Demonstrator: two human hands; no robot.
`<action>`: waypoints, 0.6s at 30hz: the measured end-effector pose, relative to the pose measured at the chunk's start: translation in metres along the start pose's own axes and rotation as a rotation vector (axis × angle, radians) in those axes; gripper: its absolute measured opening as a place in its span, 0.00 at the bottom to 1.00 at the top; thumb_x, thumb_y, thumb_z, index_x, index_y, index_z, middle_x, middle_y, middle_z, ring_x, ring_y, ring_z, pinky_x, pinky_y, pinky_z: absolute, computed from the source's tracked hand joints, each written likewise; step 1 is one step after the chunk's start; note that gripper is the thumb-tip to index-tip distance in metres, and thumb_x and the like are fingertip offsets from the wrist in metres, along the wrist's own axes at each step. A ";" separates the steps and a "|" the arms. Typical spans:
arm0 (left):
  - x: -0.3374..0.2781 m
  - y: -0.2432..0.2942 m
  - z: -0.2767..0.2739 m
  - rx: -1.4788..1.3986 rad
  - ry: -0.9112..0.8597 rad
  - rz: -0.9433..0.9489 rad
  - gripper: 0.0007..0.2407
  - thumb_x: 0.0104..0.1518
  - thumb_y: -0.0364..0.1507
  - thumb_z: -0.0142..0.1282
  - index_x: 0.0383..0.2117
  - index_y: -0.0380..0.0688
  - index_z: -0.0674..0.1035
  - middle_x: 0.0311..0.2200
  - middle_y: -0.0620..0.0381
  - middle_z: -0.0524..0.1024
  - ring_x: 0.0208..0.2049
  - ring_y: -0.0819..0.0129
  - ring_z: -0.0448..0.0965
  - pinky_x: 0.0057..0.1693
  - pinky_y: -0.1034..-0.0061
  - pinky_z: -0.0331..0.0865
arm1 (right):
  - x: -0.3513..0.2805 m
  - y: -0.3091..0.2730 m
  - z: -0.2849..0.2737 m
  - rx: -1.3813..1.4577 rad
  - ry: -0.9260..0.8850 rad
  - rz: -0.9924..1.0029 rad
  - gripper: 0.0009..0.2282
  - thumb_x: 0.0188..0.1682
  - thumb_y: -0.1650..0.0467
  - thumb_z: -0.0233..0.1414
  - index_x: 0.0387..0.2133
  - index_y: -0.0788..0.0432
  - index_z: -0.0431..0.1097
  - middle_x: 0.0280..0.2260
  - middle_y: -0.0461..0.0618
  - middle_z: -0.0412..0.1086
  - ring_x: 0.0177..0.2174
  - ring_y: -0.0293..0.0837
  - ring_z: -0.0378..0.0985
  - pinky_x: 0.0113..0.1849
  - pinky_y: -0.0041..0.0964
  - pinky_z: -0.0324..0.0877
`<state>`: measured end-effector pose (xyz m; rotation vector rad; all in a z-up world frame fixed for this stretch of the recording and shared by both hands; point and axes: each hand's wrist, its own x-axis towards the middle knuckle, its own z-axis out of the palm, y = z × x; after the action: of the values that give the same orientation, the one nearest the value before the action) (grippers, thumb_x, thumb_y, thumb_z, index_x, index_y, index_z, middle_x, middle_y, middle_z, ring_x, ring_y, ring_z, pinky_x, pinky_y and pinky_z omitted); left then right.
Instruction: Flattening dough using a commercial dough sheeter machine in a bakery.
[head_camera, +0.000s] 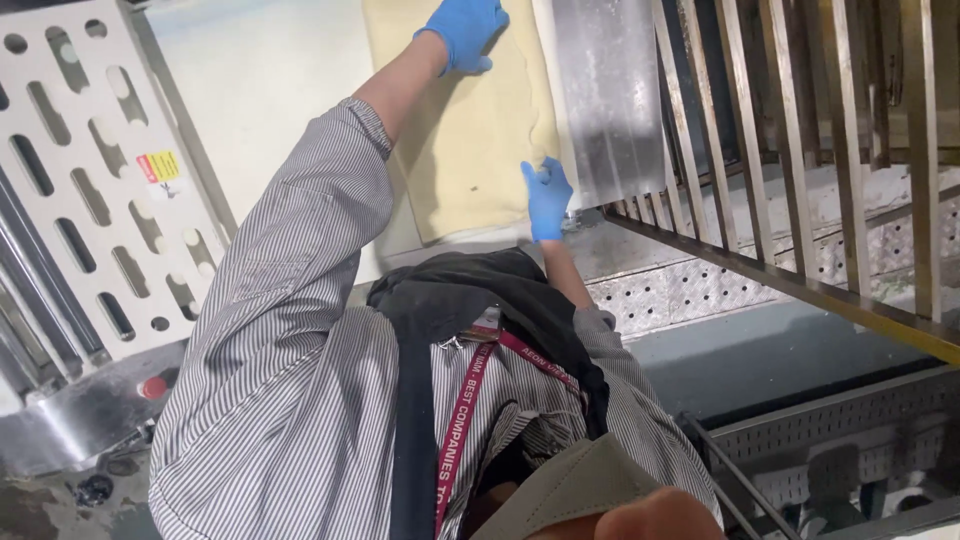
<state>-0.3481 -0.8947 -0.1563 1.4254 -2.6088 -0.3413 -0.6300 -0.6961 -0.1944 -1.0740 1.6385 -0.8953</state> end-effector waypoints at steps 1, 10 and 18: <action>0.006 -0.003 -0.007 0.021 -0.037 -0.015 0.23 0.45 0.37 0.69 0.48 0.41 0.79 0.46 0.45 0.76 0.49 0.47 0.76 0.50 0.55 0.71 | -0.004 -0.011 0.002 -0.162 0.025 -0.095 0.15 0.45 0.69 0.65 0.43 0.62 0.73 0.26 0.50 0.65 0.28 0.41 0.65 0.33 0.36 0.66; 0.085 0.033 -0.050 0.371 -0.120 0.409 0.43 0.05 0.44 0.78 0.46 0.54 0.84 0.48 0.56 0.80 0.56 0.51 0.75 0.59 0.59 0.66 | 0.014 -0.068 -0.008 -0.379 0.006 -0.359 0.26 0.38 0.67 0.70 0.46 0.69 0.69 0.40 0.58 0.74 0.40 0.48 0.77 0.42 0.41 0.73; 0.034 0.000 -0.035 0.205 -0.512 0.134 0.25 0.25 0.38 0.80 0.35 0.47 0.86 0.30 0.52 0.83 0.35 0.51 0.83 0.43 0.59 0.75 | 0.041 -0.066 -0.008 -0.061 -0.590 -0.356 0.33 0.34 0.68 0.72 0.51 0.66 0.61 0.46 0.54 0.70 0.46 0.41 0.73 0.47 0.39 0.72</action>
<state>-0.3580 -0.9283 -0.1217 1.3536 -3.2134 -0.4893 -0.6286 -0.7567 -0.1447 -1.5307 1.0066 -0.6598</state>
